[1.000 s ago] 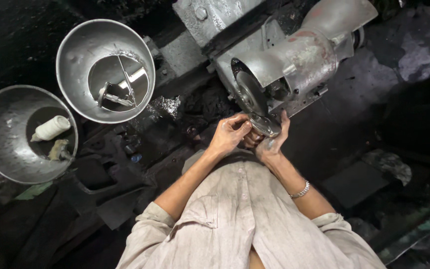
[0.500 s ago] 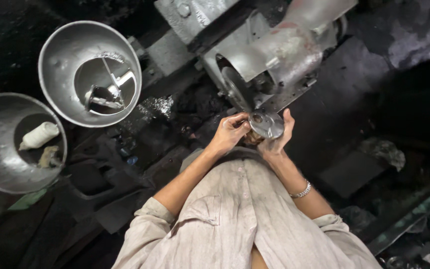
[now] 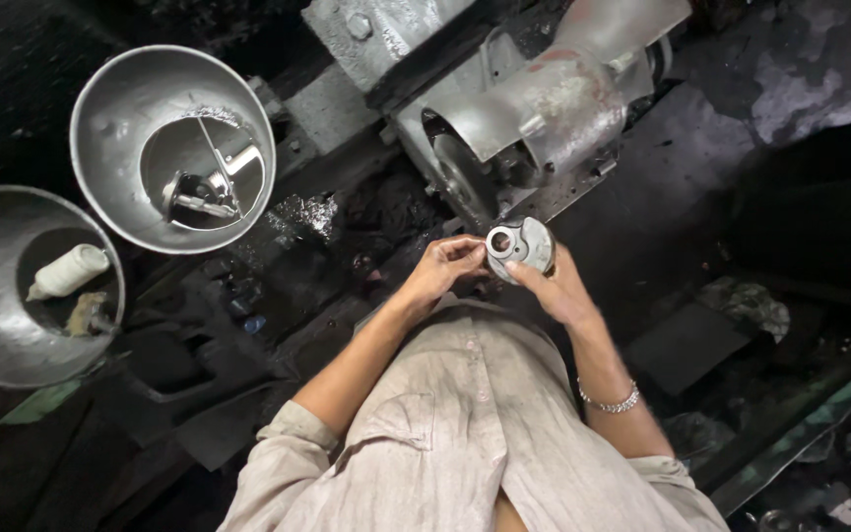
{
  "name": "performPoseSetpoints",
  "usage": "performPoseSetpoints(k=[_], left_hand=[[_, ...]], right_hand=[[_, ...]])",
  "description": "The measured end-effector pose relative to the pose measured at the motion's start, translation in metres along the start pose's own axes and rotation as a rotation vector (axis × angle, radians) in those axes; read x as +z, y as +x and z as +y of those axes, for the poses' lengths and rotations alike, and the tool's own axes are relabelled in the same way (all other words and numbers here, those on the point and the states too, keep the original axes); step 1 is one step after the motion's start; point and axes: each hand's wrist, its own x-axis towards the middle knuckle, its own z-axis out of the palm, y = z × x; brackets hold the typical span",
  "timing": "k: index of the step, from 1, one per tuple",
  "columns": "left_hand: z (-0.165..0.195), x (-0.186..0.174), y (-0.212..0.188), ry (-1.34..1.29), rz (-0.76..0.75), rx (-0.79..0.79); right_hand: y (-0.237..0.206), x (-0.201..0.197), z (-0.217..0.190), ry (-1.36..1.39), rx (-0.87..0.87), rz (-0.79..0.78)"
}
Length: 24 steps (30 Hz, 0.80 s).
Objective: The person holds a small metal part against a rotating grinding wheel to smooth its edges. They periodically dip the part into a metal bowl containing liquid and use a brush to apply the liquid to the part before resuming grinding.
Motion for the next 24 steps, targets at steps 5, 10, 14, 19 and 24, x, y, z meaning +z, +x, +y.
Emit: performPoseSetpoints(k=[5, 10, 14, 19, 24], left_hand=[[-0.008, -0.004, 0.008, -0.223, 0.006, -0.033], [0.000, -0.002, 0.015, -0.233, 0.042, 0.013], [0.008, 0.000, 0.017, -0.190, 0.017, 0.054], [0.012, 0.001, 0.017, -0.262, -0.024, 0.064], [0.009, 0.001, 0.023, -0.260, -0.059, 0.104]], right_hand=[[0.029, 0.003, -0.020, -0.680, -0.228, -0.024], [0.048, 0.004, -0.019, -0.640, -0.244, -0.073], [0.048, -0.001, -0.011, -0.793, -0.309, -0.048], [0.044, -0.002, 0.001, -0.760, -0.275, 0.001], [0.038, -0.003, 0.004, -0.829, -0.352, 0.014]])
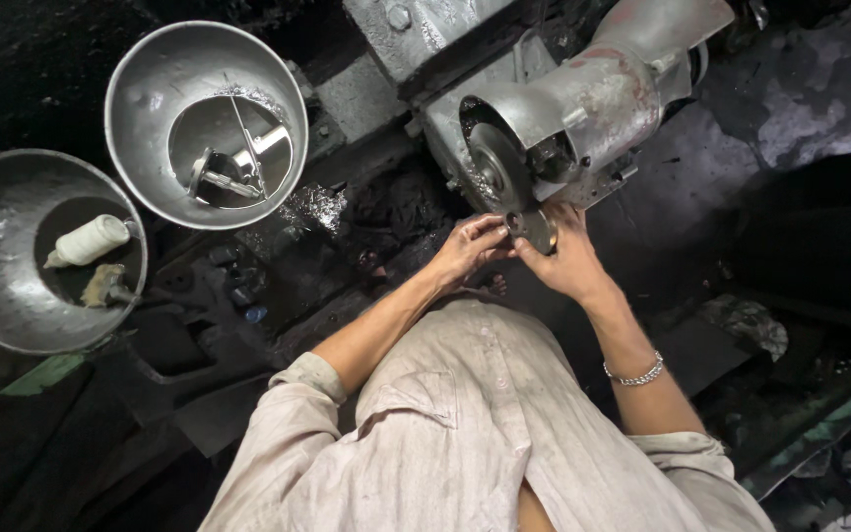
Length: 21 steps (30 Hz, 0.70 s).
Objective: The person holds a small metal part against a rotating grinding wheel to smooth its edges. They periodically dip the part into a metal bowl containing liquid and use a brush to apply the liquid to the part before resuming grinding.
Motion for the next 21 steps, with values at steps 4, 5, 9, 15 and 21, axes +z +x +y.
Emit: performPoseSetpoints(k=[4, 5, 9, 15, 21], left_hand=[[-0.004, 0.000, 0.001, -0.010, 0.004, -0.019], [-0.004, -0.001, 0.001, -0.020, 0.006, -0.017], [-0.003, -0.003, -0.001, 0.007, 0.007, -0.021], [-0.002, -0.002, -0.005, 0.116, -0.001, -0.037], [-0.005, -0.010, -0.010, 0.234, 0.033, -0.022]], right_hand=[[-0.005, 0.000, -0.005, -0.022, -0.011, 0.033], [-0.005, 0.001, -0.006, -0.014, -0.003, 0.033], [-0.009, 0.003, -0.015, 0.018, 0.027, 0.070], [-0.018, 0.001, -0.029, 0.021, 0.034, 0.129], [-0.032, 0.018, -0.027, 0.151, 0.106, 0.219]])
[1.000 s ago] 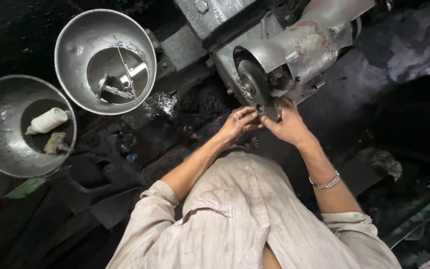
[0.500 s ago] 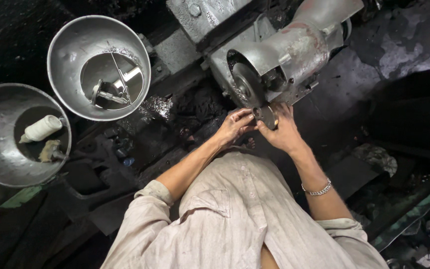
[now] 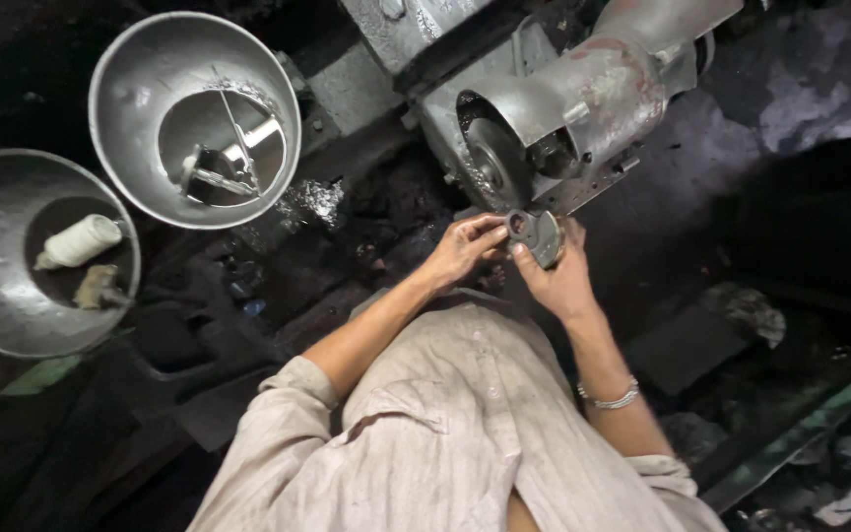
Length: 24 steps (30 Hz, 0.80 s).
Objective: The person holds a small metal part against a rotating grinding wheel to smooth its edges. They periodically dip the part into a metal bowl containing liquid and use a brush to apply the liquid to the part before resuming grinding.
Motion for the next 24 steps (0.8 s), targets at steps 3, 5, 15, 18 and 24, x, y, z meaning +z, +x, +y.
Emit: performPoseSetpoints(k=[3, 5, 15, 18, 24], left_hand=[[-0.004, -0.010, -0.008, 0.067, -0.014, 0.005], [-0.005, -0.017, -0.020, 0.040, -0.091, 0.008], [-0.008, -0.024, -0.029, 0.200, -0.328, 0.080], [-0.012, -0.026, -0.028, -0.050, -0.154, 0.042], [-0.001, -0.028, -0.024, 0.043, 0.045, 0.148]], right_hand=[[-0.014, 0.011, 0.007, 0.449, 0.260, -0.016], [-0.022, 0.018, 0.006, 0.777, 0.415, -0.008], [-0.002, 0.010, -0.025, 1.648, 0.862, -0.507], [-0.007, 0.030, -0.019, 1.166, 0.799, -0.234], [-0.012, 0.047, 0.019, 1.132, 0.756, -0.267]])
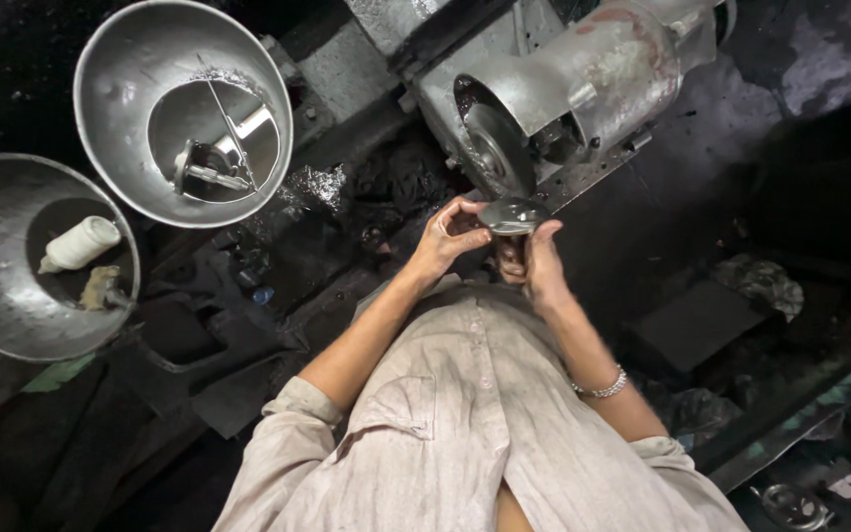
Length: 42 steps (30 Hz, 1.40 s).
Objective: The person holds a small metal part against a rotating grinding wheel to smooth its edges. They periodically dip the part into a metal bowl containing liquid and use a brush to apply the liquid to the part before resuming grinding.
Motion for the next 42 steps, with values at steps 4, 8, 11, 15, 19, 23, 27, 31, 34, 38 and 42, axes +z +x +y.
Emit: performPoseSetpoints(k=[4, 8, 11, 15, 19, 23, 27, 31, 34, 38, 42], left_hand=[[0.011, 0.000, 0.002, 0.146, -0.029, -0.055], [0.011, 0.005, 0.010, 0.051, 0.055, -0.158], [0.007, 0.008, 0.014, 0.146, 0.108, -0.090], [0.003, 0.010, 0.016, 0.177, 0.109, -0.053], [0.003, 0.010, 0.017, 0.317, 0.116, -0.055], [0.007, 0.011, 0.017, 0.373, 0.131, -0.087], [0.014, 0.018, 0.012, 0.519, 0.158, -0.037], [0.016, 0.024, 0.007, 0.537, 0.178, -0.031], [0.017, 0.025, 0.007, 0.408, 0.112, 0.021], [0.028, 0.023, 0.001, 0.092, -0.096, -0.024], [0.044, 0.024, -0.019, 0.136, -0.149, 0.100]], right_hand=[[0.009, -0.004, -0.019, 0.040, 0.289, 0.114], [0.023, 0.007, -0.041, -0.071, 0.337, 0.120], [0.031, 0.008, -0.051, -0.134, 0.373, 0.107], [0.032, 0.001, -0.058, -0.218, 0.395, 0.138], [0.031, -0.004, -0.065, -0.271, 0.356, 0.050], [0.031, -0.001, -0.074, -0.330, 0.405, 0.070], [0.029, 0.002, -0.083, -0.367, 0.419, 0.054], [0.021, 0.003, -0.080, -0.297, 0.415, 0.091], [0.008, 0.000, -0.068, -0.196, 0.291, 0.096], [-0.013, -0.006, -0.040, -0.155, 0.086, 0.103], [-0.032, 0.003, -0.008, -0.349, -0.375, 0.117]])
